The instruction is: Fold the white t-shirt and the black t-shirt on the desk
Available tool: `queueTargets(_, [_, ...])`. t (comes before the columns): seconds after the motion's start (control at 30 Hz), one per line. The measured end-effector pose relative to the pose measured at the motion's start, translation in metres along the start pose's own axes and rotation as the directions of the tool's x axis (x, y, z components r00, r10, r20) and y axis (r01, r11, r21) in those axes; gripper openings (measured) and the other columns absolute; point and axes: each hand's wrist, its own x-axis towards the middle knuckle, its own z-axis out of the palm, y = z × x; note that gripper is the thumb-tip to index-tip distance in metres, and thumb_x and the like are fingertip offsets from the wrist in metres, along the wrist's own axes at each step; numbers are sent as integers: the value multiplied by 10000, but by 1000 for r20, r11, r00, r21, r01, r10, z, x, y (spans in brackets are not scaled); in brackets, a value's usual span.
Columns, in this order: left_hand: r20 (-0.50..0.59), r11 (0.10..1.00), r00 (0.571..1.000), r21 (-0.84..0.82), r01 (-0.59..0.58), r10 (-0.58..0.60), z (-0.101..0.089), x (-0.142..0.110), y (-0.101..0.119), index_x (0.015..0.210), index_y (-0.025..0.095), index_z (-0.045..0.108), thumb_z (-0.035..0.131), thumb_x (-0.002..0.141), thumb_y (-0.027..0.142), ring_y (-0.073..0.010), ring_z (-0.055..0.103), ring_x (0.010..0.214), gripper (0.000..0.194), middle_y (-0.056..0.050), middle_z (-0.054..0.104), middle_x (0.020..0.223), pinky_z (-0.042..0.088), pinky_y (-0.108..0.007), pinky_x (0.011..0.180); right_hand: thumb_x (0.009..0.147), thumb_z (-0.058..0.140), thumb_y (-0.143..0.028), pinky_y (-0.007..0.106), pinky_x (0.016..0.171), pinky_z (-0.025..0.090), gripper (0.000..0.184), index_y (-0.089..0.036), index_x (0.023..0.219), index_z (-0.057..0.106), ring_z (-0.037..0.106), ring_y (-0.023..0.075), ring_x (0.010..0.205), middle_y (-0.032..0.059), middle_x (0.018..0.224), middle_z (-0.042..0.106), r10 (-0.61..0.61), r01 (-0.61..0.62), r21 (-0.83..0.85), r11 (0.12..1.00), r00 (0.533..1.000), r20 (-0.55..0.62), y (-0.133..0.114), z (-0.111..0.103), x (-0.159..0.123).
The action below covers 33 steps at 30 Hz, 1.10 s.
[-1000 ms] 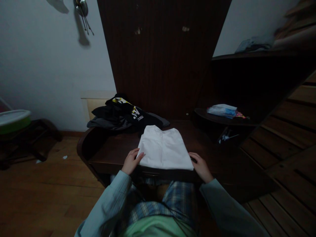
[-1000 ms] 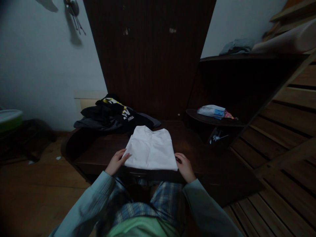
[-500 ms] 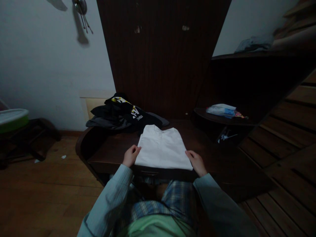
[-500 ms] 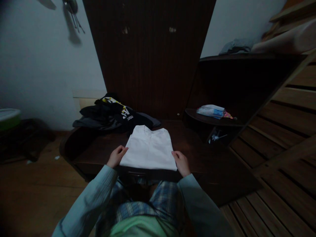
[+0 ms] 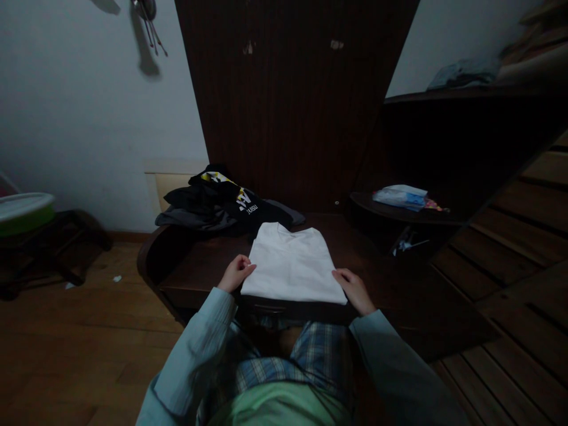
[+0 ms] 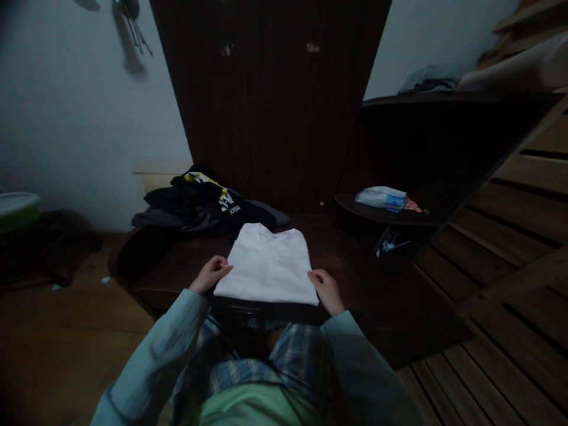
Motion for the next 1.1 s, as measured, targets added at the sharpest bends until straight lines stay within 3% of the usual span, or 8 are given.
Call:
queueTargets(0.17, [42,984,988,-91,155,-152,-11,13,4,693,168,491,597,582,416,-79,456,496,291,56,506,548,366,-217,512,633,462,-539,312,715,417,378,-198,650,622,567,219,773,65,779,650,15,-16,26,1000,1000,25,2,-2,2])
queueTargets(0.33, [73,950,966,-177,256,-247,-11,23,3,817,161,494,686,498,330,-103,518,535,408,33,583,602,396,-240,537,615,465,-533,309,673,419,392,-184,679,632,567,206,705,53,725,645,93,-101,68,993,990,101,6,-8,11])
queueTargets(0.5, [80,952,967,-177,251,-240,-7,26,2,786,147,506,730,441,340,-117,535,531,455,26,585,578,401,-256,537,605,501,-548,279,585,407,399,-170,615,627,511,158,558,7,559,580,68,-92,92,992,970,232,5,-15,16])
queueTargets(0.67, [69,957,972,-172,233,-225,-8,26,4,785,147,509,734,434,364,-116,538,539,470,30,578,578,409,-258,548,595,522,-529,294,615,421,372,-180,647,639,532,173,603,24,635,622,76,-96,95,991,977,201,4,-14,14])
queueTargets(0.8, [23,980,990,-143,142,-140,-6,19,1,794,155,506,678,517,372,-114,543,563,392,37,567,595,425,-254,569,592,525,-443,298,637,428,291,-186,655,646,556,188,665,31,683,644,72,-98,132,986,979,192,4,-13,12])
queueTargets(0.97, [-6,989,995,116,-95,97,-3,-1,-11,835,169,553,550,649,339,-128,546,671,251,0,579,707,433,-248,633,544,572,-330,277,612,418,258,-164,727,647,538,158,604,8,648,628,67,-92,116,989,977,204,2,-13,8])
queueTargets(1.1, [-48,946,982,281,-163,183,-8,-14,-14,868,172,580,559,629,297,-152,542,745,271,-48,575,868,439,-260,659,517,595,-289,258,578,402,236,-155,708,627,509,142,572,-11,579,584,38,-64,106,992,971,235,1,-12,4])
